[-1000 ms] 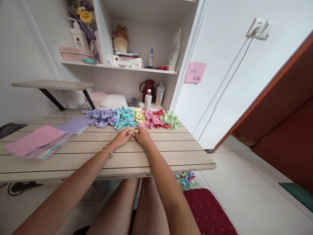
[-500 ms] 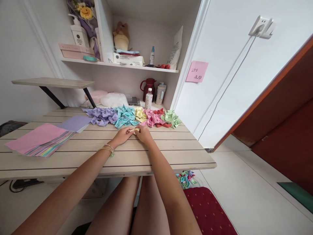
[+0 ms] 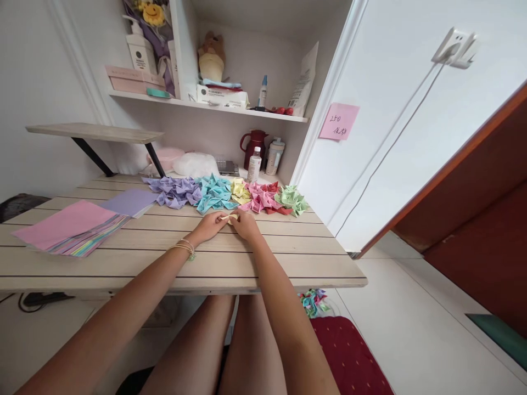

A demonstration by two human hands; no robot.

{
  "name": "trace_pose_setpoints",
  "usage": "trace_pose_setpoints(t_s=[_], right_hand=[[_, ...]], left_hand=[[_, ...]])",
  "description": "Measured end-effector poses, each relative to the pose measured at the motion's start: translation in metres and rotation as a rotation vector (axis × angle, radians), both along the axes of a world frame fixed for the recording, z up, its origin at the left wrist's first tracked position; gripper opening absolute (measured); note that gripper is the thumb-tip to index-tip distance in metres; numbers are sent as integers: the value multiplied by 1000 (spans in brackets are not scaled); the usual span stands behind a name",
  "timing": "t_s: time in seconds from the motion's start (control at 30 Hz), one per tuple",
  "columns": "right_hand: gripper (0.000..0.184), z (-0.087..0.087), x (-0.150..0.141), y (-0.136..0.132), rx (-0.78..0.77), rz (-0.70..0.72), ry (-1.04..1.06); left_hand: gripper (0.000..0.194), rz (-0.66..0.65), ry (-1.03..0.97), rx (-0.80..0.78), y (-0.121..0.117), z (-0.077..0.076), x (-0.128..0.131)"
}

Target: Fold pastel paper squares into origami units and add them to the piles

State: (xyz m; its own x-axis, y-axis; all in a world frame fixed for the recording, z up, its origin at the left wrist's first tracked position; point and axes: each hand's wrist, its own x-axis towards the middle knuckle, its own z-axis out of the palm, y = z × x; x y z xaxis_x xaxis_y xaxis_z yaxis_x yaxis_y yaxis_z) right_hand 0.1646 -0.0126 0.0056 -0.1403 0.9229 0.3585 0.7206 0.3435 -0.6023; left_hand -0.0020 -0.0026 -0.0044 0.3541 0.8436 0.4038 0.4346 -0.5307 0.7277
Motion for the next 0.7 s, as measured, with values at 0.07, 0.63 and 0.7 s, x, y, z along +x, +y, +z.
trace_pose_setpoints(t_s=[0.07,0.63,0.7], right_hand=[[25,0,0,0,7,1,-25],[25,1,1,-2,20,2,-89],[24,1,1,-2,22,4,-74]], left_hand=[[25,3,9,14,1,-2,1],[22,25,115,89,1,-3,3],[21,15,85,77,1,-3,3]])
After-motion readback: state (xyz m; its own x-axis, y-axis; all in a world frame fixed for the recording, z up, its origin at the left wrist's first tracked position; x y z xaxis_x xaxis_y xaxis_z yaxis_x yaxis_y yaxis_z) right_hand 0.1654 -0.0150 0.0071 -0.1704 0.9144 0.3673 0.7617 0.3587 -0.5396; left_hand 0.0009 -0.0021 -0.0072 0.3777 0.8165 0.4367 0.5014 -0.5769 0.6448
